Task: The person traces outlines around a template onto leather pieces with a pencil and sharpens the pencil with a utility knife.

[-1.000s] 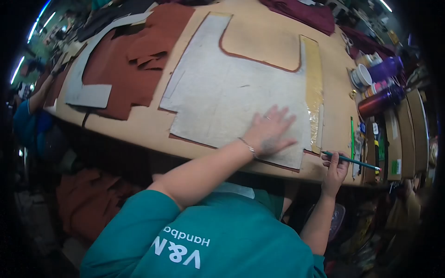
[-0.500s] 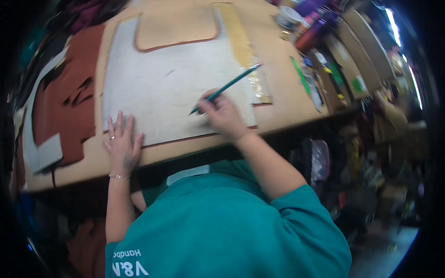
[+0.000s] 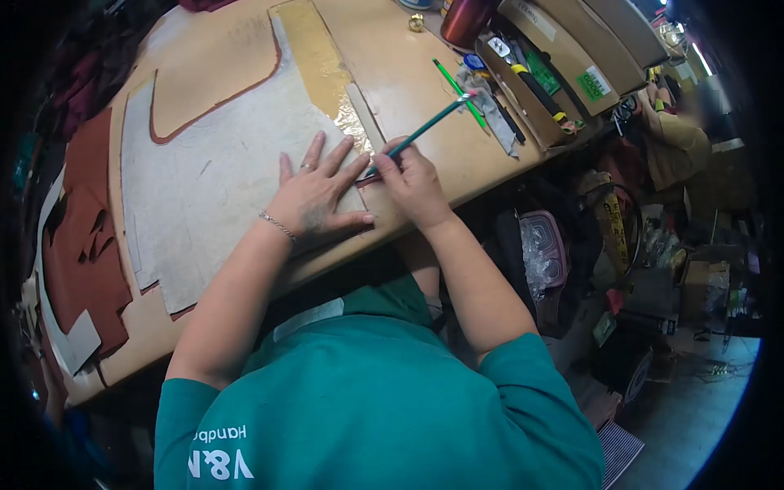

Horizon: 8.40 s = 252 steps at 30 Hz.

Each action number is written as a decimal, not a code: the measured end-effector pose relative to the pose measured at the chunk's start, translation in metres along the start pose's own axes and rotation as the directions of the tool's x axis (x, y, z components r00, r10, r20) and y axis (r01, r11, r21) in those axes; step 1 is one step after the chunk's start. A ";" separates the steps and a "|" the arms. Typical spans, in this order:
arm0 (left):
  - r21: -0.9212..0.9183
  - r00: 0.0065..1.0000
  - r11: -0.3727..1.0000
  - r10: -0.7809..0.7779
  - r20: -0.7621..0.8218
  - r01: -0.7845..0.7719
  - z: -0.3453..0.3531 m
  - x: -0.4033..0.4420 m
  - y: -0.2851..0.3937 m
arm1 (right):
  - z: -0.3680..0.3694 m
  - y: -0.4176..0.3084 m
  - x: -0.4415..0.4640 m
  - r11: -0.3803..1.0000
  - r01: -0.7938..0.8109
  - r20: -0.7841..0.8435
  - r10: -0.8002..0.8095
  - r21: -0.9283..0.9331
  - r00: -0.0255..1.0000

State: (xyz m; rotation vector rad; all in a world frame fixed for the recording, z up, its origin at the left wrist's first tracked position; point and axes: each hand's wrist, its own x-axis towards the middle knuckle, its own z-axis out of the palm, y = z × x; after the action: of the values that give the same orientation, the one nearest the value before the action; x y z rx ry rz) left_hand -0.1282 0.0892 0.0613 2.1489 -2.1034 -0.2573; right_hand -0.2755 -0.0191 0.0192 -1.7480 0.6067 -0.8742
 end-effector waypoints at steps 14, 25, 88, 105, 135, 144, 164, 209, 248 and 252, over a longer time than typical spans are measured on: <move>0.031 0.998 0.999 -0.007 -0.058 0.009 0.009 0.004 -0.001 | 0.006 -0.007 -0.004 0.996 0.074 0.041 -0.072 -0.052 0.997; 0.024 1.000 0.999 -0.029 -0.002 0.029 0.004 0.004 0.002 | -0.021 -0.002 0.006 0.978 0.081 0.004 -0.082 -0.192 0.997; -0.004 0.729 0.782 -0.578 0.367 0.623 -0.048 -0.235 -0.137 | 0.047 -0.048 -0.044 0.989 -0.141 0.463 0.104 0.045 0.880; -0.302 0.682 0.639 -0.730 0.055 0.708 -0.017 -0.289 -0.146 | 0.162 -0.086 -0.056 0.967 -0.201 0.561 0.080 0.157 0.824; -0.228 0.641 0.618 -0.766 0.039 0.752 -0.012 -0.287 -0.145 | 0.043 -0.060 -0.041 0.965 -0.160 0.324 0.222 -0.206 0.920; -0.313 0.638 0.610 -0.770 -0.017 0.728 -0.014 -0.288 -0.139 | 0.010 -0.080 0.005 0.970 -0.243 0.207 0.236 0.009 0.949; -0.214 0.709 0.767 -0.641 -0.295 0.605 0.009 -0.219 -0.138 | 0.359 -0.114 0.059 0.957 -0.265 0.891 0.224 -0.123 0.396; -0.189 0.708 0.748 -0.664 -0.242 0.637 -0.003 -0.215 -0.146 | 0.476 -0.045 0.365 0.952 -0.066 0.515 -0.103 0.300 0.851; -0.660 0.365 0.751 -0.610 -0.703 -0.016 -0.067 -0.206 -0.063 | 0.220 -0.145 -0.022 0.249 -0.947 0.939 0.224 0.201 0.259; -0.619 0.392 0.785 -0.573 -0.720 0.010 -0.100 -0.217 -0.057 | 0.165 -0.158 -0.006 0.959 0.132 0.794 -0.281 0.250 0.539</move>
State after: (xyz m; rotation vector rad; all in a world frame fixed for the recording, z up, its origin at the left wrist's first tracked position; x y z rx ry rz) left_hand -0.0560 0.3041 0.1554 1.6709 -0.8451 0.2381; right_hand -0.1497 0.1323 0.1349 -1.8521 -0.3175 -0.1424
